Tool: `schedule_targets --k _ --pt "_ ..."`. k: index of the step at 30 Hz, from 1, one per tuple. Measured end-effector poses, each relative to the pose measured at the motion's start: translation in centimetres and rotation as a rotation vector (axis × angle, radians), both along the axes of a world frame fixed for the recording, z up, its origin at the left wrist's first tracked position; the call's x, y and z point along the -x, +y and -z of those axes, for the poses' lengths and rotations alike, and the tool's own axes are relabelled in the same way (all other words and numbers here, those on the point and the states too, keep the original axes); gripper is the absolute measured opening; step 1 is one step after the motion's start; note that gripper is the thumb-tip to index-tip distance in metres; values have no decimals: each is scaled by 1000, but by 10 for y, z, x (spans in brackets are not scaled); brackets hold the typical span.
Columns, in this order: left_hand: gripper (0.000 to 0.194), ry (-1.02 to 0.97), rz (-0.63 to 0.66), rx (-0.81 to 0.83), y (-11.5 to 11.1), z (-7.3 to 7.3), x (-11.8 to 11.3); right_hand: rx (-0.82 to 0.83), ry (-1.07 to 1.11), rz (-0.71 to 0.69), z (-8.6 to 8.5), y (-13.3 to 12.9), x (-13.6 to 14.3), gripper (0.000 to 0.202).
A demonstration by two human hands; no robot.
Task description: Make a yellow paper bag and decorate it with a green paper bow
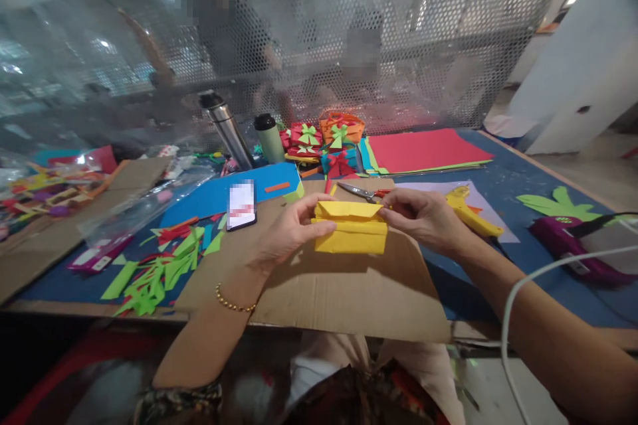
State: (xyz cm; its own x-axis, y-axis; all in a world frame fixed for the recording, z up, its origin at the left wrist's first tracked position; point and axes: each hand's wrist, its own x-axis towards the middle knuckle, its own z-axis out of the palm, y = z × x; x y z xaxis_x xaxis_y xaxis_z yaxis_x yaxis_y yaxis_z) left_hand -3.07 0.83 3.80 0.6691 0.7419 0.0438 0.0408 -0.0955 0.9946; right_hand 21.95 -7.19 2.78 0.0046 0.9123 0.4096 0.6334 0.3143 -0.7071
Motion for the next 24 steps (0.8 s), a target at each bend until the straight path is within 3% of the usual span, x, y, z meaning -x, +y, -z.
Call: schedule_targets --k 6,15,18,24 --pt "34 32 -74 -43 0 2 -3 -9 -39 -23 0 -2 3 28" --pt "30 58 -103 -58 -1 0 -6 -45 -64 -44 -10 -8 -1 23" --pt "30 87 -73 -15 -5 3 -8 -116 -74 -40 -9 -8 1 24" --pt "34 92 45 62 -14 10 -13 -142 -230 -234 9 -4 10 29"
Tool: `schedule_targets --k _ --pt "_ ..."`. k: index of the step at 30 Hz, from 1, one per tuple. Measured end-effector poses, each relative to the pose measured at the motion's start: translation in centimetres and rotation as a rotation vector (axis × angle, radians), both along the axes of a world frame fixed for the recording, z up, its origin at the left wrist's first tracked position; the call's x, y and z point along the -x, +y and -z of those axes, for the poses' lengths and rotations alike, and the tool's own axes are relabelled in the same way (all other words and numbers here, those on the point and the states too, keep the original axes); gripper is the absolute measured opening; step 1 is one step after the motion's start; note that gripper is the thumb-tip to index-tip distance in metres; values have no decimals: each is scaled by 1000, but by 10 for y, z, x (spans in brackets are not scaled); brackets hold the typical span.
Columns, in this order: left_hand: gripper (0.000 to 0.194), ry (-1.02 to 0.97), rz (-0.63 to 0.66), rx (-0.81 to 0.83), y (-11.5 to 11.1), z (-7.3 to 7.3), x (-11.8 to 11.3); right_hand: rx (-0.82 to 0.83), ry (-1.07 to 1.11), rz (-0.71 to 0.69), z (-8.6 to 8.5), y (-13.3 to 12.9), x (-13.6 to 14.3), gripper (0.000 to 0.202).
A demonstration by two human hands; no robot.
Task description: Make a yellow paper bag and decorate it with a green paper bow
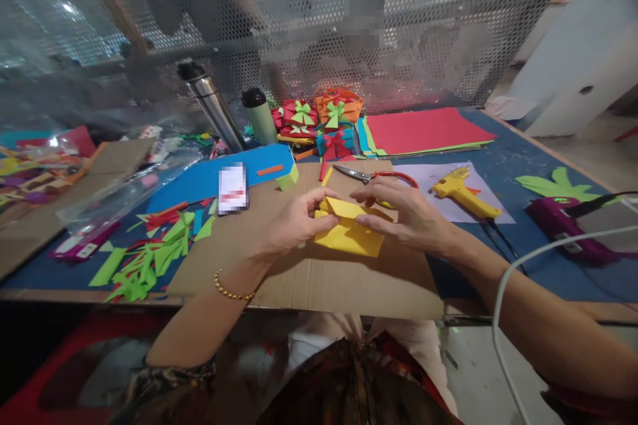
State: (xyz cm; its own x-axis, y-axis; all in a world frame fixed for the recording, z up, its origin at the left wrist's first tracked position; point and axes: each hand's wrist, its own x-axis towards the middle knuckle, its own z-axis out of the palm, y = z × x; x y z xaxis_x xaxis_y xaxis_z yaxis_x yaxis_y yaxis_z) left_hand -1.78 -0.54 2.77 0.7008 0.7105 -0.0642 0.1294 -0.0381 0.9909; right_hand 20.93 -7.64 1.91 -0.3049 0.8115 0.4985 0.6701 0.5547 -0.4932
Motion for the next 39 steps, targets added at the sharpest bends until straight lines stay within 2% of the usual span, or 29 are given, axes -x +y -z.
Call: schedule_targets --k 5,8,12,16,20,23,25,28,33,35,39 --pt "50 -59 29 97 2 1 2 -95 -97 -52 5 1 1 30" --pt "59 -88 68 124 3 1 4 -150 -91 -25 6 1 1 29" --pt "63 -90 92 114 3 1 5 -106 -41 -9 7 1 1 27" --pt "60 -90 73 61 3 3 2 -46 12 3 5 1 0 27" --pt "56 -74 -27 19 5 6 0 -20 55 58 5 3 -1 29" --pt "40 -19 -108 50 9 7 0 -11 66 70 5 3 0 32" --pt "31 1 -99 70 10 7 1 10 75 40 3 1 1 34" --pt "30 -37 -20 91 9 6 1 57 120 11 -1 0 -1 39" --pt "22 -86 2 -12 6 4 1 131 260 197 -5 3 -11 45" --pt "18 -85 5 -57 4 4 1 222 267 170 -6 5 -14 44" --pt "18 -78 14 -126 4 3 2 430 249 6 -10 4 -11 44"
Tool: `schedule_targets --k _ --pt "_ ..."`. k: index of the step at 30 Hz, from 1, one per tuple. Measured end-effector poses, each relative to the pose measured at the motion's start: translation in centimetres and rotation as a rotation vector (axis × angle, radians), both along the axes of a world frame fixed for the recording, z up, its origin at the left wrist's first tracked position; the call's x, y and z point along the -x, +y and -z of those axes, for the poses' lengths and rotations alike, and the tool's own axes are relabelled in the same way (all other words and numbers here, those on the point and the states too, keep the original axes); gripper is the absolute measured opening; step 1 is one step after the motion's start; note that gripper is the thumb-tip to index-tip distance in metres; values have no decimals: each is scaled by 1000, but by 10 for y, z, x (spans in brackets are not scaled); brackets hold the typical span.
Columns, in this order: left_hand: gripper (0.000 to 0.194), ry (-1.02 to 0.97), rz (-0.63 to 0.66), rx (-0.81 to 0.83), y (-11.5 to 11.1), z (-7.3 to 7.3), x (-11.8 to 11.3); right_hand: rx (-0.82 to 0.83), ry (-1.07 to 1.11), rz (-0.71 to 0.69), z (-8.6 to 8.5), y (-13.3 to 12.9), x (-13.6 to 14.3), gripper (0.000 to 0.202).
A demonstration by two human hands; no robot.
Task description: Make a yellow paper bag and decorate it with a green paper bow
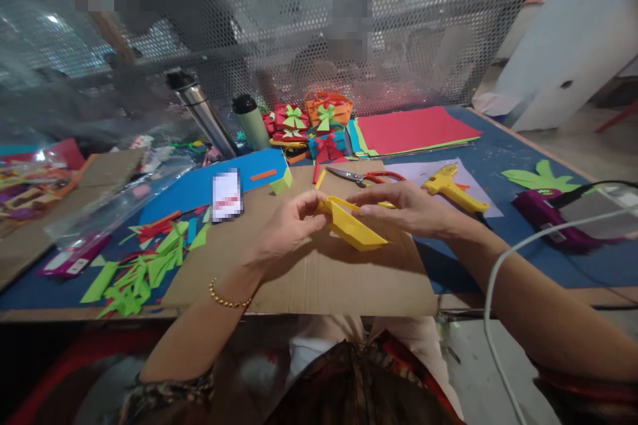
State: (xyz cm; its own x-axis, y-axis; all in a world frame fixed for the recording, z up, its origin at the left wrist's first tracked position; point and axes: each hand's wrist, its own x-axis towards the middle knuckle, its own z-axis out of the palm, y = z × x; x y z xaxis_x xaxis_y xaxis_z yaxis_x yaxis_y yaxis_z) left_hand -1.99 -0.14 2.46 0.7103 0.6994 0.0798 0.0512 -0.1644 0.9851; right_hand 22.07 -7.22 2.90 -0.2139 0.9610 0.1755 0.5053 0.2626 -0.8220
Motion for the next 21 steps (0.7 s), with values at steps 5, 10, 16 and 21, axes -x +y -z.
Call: schedule_targets --k 5,10,16,21 --pt "18 19 25 3 -5 -3 0 170 232 -24 -2 -5 15 52" --pt "16 50 90 46 -13 -5 2 277 391 28 3 -7 22 59" --pt "13 188 147 -89 -14 -11 5 309 463 31 3 -11 25 50" --pt "12 209 160 -92 -11 -12 7 323 641 76 -1 -11 27 33"
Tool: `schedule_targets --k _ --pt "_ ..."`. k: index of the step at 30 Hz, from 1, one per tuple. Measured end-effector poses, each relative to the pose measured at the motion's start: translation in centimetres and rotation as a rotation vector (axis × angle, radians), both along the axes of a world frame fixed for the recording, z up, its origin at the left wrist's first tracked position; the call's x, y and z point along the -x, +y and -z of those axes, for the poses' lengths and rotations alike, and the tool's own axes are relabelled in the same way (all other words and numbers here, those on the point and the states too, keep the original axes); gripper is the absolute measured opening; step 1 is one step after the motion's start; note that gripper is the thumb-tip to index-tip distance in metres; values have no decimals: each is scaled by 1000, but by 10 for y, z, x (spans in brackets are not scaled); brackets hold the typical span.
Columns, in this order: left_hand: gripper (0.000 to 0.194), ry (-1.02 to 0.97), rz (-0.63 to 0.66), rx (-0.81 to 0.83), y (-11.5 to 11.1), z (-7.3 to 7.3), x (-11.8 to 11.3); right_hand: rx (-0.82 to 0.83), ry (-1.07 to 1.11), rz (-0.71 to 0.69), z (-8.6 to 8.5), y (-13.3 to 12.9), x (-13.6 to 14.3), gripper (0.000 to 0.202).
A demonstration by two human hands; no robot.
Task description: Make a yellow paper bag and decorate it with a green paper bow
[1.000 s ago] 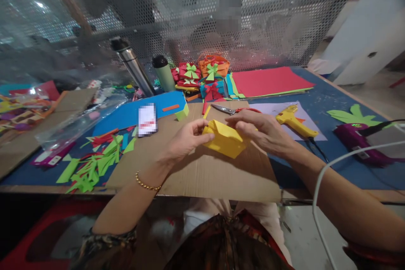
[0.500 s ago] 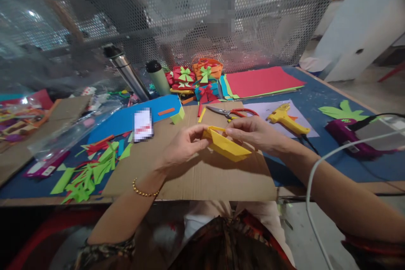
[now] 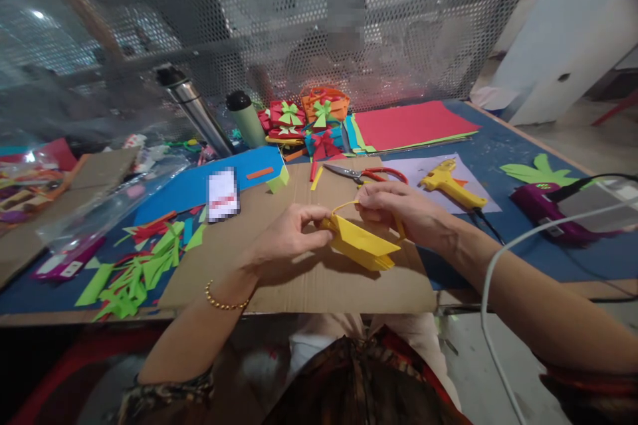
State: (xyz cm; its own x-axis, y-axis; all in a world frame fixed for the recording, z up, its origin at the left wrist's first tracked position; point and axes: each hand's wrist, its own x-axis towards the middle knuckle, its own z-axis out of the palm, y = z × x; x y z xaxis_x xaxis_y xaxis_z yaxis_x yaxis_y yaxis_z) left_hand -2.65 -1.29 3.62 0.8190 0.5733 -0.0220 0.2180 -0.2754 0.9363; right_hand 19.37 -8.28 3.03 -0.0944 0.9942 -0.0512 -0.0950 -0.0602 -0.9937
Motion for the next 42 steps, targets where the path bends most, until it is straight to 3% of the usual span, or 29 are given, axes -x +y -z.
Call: schedule_targets --k 10,12,17,22,26,32,35,42 --pt "17 -62 7 123 4 7 0 38 1 -87 5 2 -6 40" --pt "20 -106 -24 186 3 7 -2 -74 -148 -52 7 4 -7 42" --pt "23 -151 -144 259 5 10 -8 -624 -716 299 7 7 -15 30" --pt "28 -188 -177 289 11 14 -10 -773 -923 130 12 5 -18 29" --pt "33 -216 -169 309 12 15 -11 -794 -1002 140 20 6 -15 29" --pt "50 -183 -293 253 4 15 -15 -733 -939 129 20 6 -12 34" --pt "61 -218 -288 194 1 17 -15 -664 -888 113 21 8 -13 38" --pt "22 -144 -190 -143 1 17 -9 -566 -820 117 24 12 -16 42"
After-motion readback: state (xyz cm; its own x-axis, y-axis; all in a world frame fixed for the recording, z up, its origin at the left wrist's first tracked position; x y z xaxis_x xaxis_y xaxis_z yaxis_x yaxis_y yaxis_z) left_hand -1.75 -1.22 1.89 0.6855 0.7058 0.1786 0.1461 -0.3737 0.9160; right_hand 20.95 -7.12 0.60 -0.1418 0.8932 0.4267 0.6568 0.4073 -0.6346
